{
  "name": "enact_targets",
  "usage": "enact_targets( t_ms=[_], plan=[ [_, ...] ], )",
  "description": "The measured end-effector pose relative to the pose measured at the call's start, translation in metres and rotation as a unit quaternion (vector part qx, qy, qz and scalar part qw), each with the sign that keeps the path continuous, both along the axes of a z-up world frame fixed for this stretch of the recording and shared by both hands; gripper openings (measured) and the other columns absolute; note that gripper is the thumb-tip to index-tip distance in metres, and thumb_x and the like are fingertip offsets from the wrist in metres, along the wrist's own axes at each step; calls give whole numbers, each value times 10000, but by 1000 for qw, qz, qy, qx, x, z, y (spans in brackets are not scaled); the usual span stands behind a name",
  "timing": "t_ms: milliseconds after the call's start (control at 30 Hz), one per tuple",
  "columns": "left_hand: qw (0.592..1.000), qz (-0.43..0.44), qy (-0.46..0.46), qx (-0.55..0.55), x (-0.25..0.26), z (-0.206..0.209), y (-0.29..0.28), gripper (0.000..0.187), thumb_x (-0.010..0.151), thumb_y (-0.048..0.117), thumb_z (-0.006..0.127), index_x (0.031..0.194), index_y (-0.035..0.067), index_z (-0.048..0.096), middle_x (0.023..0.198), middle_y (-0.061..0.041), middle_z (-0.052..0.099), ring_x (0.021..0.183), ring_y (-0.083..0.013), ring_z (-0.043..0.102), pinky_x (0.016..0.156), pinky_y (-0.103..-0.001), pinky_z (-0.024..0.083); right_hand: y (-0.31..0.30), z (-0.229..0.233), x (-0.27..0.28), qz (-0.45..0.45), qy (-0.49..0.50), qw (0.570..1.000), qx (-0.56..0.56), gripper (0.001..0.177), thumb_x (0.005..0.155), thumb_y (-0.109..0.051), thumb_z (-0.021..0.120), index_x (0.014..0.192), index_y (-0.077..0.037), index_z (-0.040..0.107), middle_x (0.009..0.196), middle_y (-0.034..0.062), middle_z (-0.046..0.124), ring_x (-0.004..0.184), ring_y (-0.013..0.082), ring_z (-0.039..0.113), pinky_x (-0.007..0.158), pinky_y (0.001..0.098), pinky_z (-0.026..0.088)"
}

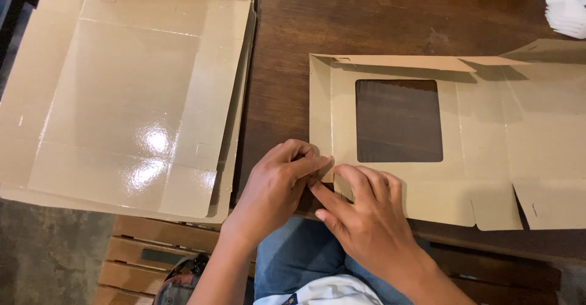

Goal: The person folds and presses the flaps of a flat cardboard box to form its three-dimensional shape. They align and secure the side and bottom flaps by hand, creating a partially assembled box with a clear window on one side.

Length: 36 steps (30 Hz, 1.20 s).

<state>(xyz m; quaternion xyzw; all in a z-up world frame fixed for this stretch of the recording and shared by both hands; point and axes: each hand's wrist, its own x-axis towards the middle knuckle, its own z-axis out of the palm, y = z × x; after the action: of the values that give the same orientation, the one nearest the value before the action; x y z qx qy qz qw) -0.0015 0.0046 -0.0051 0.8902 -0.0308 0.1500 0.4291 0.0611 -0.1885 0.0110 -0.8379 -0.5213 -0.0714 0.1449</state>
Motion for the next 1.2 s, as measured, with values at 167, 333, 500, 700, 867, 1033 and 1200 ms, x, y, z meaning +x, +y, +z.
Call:
enact_targets(
  t_ms=[167, 333, 500, 700, 867, 1033, 1200],
  plan=[
    [1000, 4, -3, 5, -2, 3, -1, 251, 1007, 4, 576, 1212, 55, 712, 1064, -113, 613, 920, -308, 621, 763, -408, 499, -1, 6, 4, 12, -8, 1000, 12, 359, 1056, -427, 441, 1234, -263, 706, 1256, 81, 585, 1117, 283, 556, 876, 468, 428],
    [1000, 4, -2, 14, -1, 5, -3, 259, 991, -13, 613, 1219, 77, 697, 1065, -104, 601, 920, -306, 614, 788, -404, 494, -10, 0, 8, 13, 29, 999, 44, 329, 1043, -334, 497, 1261, -195, 701, 1268, 121, 617, 1113, 324, 602, 873, 478, 482],
    [1000, 9, 8, 25, -4, 7, -4, 271, 1002, -3, 598, 1242, 90, 683, 1082, -97, 597, 922, -299, 609, 789, -406, 495, -11, 2, 11, 18, 45, 997, 62, 320, 1038, -292, 521, 1247, -140, 708, 1257, 140, 620, 1094, 335, 611, 872, 481, 508],
    [998, 45, -1, 49, -1, 18, -13, 196, 959, 54, 666, 1152, 77, 696, 1041, -83, 597, 903, -287, 602, 784, -401, 503, -17, 2, 16, 47, 82, 990, 104, 305, 1033, -155, 498, 1191, -2, 709, 1268, 168, 645, 1125, 330, 618, 962, 453, 516],
    [994, 69, 8, 83, 1, 18, -19, 231, 973, 316, 721, 1074, 112, 680, 1029, -68, 589, 905, -264, 590, 779, -379, 486, -20, 6, 20, 71, 116, 981, 140, 311, 1031, -104, 470, 1167, 73, 686, 1288, 190, 661, 1172, 338, 638, 1037, 443, 523],
    [993, 88, 35, 67, 3, 16, -22, 207, 968, 318, 716, 1067, 137, 691, 1030, -46, 589, 883, -272, 582, 787, -386, 480, -23, 5, 20, 64, 161, 968, 179, 301, 1020, -79, 473, 1120, 108, 686, 1277, 208, 663, 1158, 352, 651, 1031, 437, 548],
    [993, 89, 42, 67, 4, 17, -25, 240, 980, 315, 694, 1126, 127, 713, 1028, -52, 615, 885, -268, 582, 778, -382, 472, -25, 5, 21, 62, 159, 969, 177, 280, 1018, -94, 504, 1120, 88, 690, 1275, 200, 666, 1164, 349, 649, 1032, 442, 543]
  ],
)
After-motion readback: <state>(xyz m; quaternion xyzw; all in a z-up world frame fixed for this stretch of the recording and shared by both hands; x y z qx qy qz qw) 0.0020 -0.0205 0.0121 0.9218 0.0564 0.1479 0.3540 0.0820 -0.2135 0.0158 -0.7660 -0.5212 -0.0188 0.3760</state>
